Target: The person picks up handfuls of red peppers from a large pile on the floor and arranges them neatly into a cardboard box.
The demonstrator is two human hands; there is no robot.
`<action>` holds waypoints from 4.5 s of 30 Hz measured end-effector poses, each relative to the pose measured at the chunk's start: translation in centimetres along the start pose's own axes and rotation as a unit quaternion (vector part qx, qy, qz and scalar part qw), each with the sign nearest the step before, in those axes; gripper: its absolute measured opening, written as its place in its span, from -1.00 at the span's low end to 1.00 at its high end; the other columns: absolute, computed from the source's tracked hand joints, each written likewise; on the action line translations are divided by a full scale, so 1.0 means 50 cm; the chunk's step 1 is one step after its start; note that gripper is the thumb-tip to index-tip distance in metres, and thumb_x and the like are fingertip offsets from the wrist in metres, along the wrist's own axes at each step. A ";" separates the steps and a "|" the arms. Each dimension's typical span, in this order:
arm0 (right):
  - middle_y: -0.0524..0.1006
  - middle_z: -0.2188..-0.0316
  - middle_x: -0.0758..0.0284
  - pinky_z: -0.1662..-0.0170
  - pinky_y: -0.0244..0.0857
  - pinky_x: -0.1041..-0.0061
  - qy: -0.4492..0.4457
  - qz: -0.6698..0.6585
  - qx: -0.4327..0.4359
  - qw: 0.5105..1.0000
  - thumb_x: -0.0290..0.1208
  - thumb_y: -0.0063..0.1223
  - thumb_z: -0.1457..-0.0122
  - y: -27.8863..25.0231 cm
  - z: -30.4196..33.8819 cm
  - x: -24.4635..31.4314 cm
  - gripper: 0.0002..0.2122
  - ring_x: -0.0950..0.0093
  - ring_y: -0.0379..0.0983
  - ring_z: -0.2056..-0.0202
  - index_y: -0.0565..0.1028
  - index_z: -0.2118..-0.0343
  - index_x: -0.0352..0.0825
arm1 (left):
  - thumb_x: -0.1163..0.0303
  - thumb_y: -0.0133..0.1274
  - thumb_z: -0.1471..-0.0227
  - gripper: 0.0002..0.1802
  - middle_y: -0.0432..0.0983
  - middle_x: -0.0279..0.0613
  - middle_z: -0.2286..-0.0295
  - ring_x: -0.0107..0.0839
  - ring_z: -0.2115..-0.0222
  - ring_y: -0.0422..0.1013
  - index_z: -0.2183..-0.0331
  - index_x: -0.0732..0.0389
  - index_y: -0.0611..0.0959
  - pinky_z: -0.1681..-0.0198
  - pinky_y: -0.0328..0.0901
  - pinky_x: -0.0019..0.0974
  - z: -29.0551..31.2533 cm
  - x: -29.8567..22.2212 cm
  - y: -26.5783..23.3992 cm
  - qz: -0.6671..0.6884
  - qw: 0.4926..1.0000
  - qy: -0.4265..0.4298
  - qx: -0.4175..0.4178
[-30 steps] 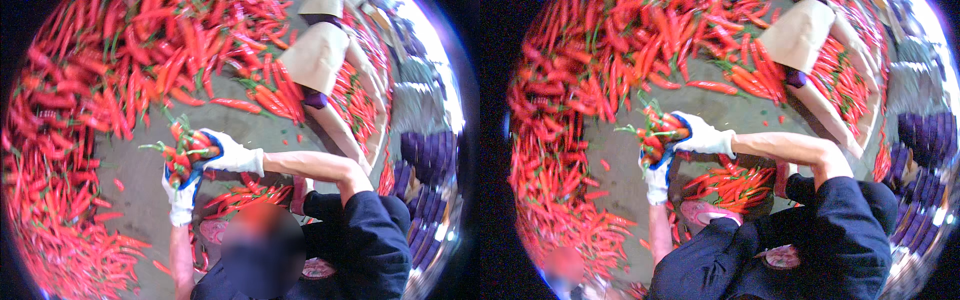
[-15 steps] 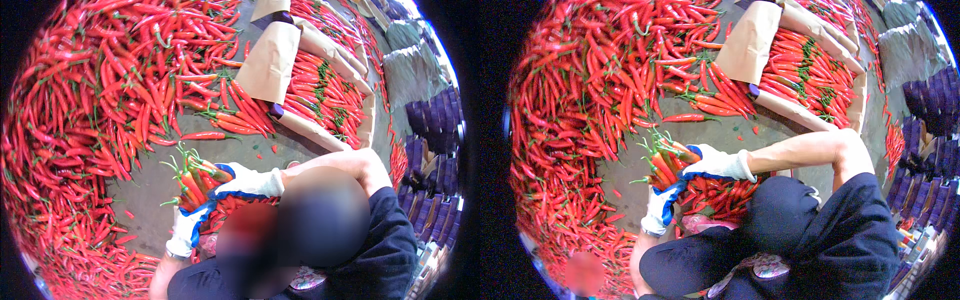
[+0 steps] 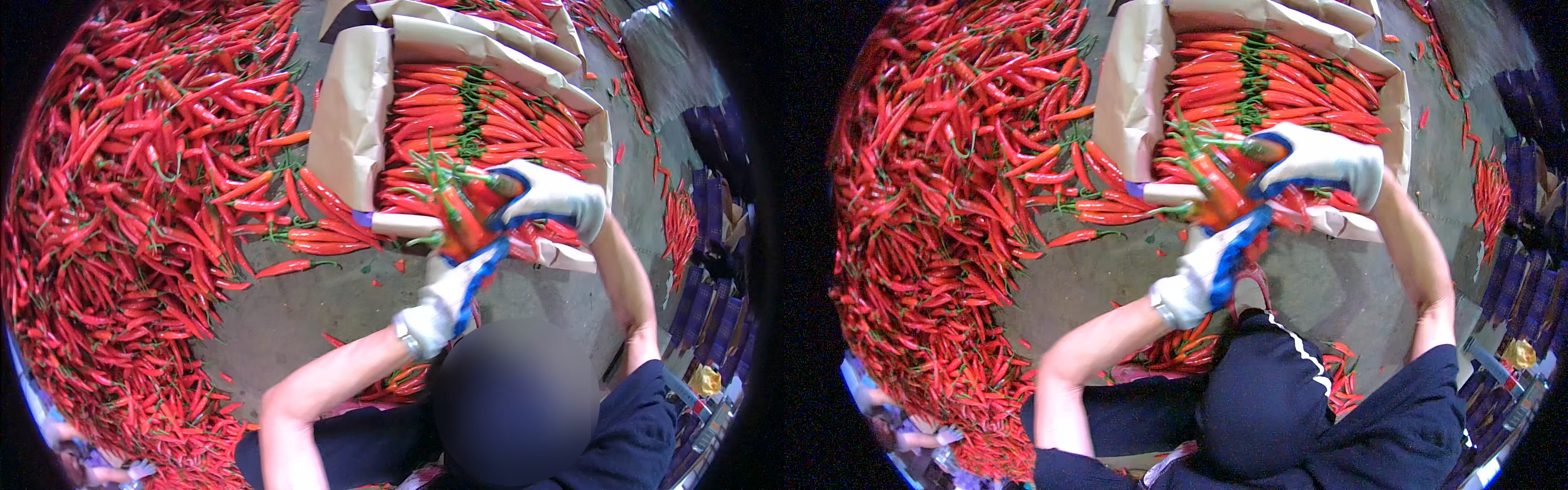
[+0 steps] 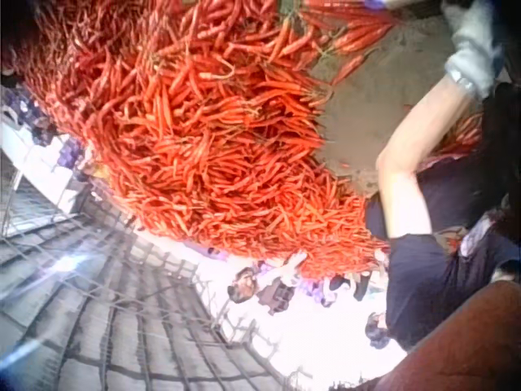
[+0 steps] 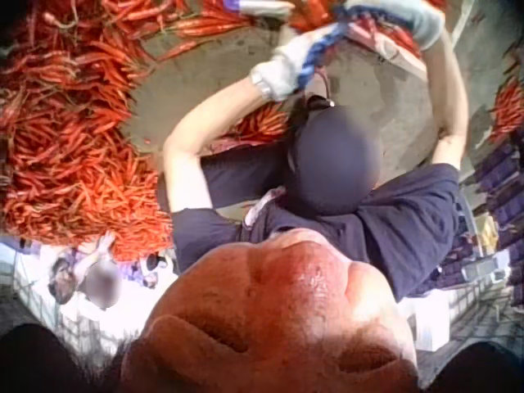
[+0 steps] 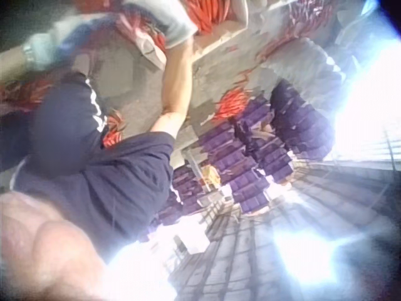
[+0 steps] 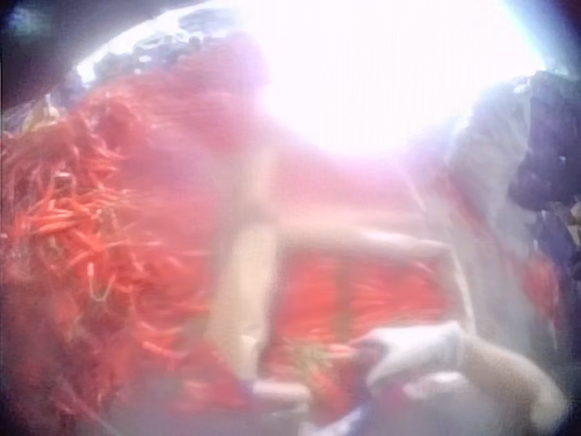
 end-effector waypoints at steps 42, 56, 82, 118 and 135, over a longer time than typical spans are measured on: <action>0.57 0.40 0.16 0.21 0.36 0.32 -0.007 0.253 -0.361 0.898 -0.27 0.32 0.17 -0.241 0.036 -0.229 -0.67 0.21 0.52 0.33 0.57 0.31 -0.28 | 0.37 0.01 0.01 -0.77 0.51 -0.14 0.43 -0.21 0.43 0.50 0.22 0.11 0.55 0.42 0.40 -0.17 -0.237 -0.164 0.135 -0.826 0.495 0.269 -0.005; 0.56 0.31 0.20 0.20 0.38 0.32 -0.086 0.263 -0.430 0.860 -0.34 0.26 0.09 -0.234 0.045 -0.199 -0.70 0.17 0.50 0.30 0.56 0.23 -0.24 | 0.23 0.04 -0.02 -0.66 0.46 -0.15 0.42 -0.20 0.46 0.46 0.13 0.06 0.56 0.46 0.36 -0.11 -0.178 -0.157 0.123 -0.784 0.542 0.302 -0.003; 0.53 0.34 0.34 0.19 0.36 0.56 -0.082 -0.241 -0.334 0.908 -0.37 0.06 -0.18 -0.158 0.087 -0.217 -0.71 0.58 0.47 0.32 0.42 0.13 -0.47 | 0.31 0.02 0.01 -0.71 0.50 -0.13 0.38 -0.17 0.35 0.49 0.18 0.08 0.57 0.32 0.40 -0.14 -0.179 -0.083 0.131 -0.760 0.593 0.257 0.068; 0.48 0.26 0.02 0.10 0.30 0.15 -0.138 0.611 0.220 0.747 -0.08 0.15 0.01 0.765 -0.261 0.005 -0.45 0.07 0.45 0.21 0.35 0.07 -0.40 | 0.18 0.11 0.05 -0.61 0.48 -0.14 0.36 -0.10 0.39 0.47 0.13 0.04 0.57 0.37 0.41 -0.07 0.421 0.145 -0.577 -0.533 0.784 0.177 -0.264; 0.57 0.27 0.00 0.12 0.40 0.19 0.046 0.580 0.470 0.664 -0.03 0.12 0.05 0.849 -0.040 -0.237 -0.51 0.11 0.53 0.20 0.54 0.22 -0.42 | 0.20 0.10 0.05 -0.68 0.49 -0.08 0.36 -0.09 0.37 0.47 0.24 0.14 0.57 0.36 0.39 -0.11 0.451 0.187 -0.446 -0.445 0.839 0.310 -0.025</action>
Point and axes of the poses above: each hand's wrist, its own z-axis away from the middle knuckle, its own y-axis out of the palm, x = y × z, the point moved 10 cm from there along -z, towards the middle knuckle
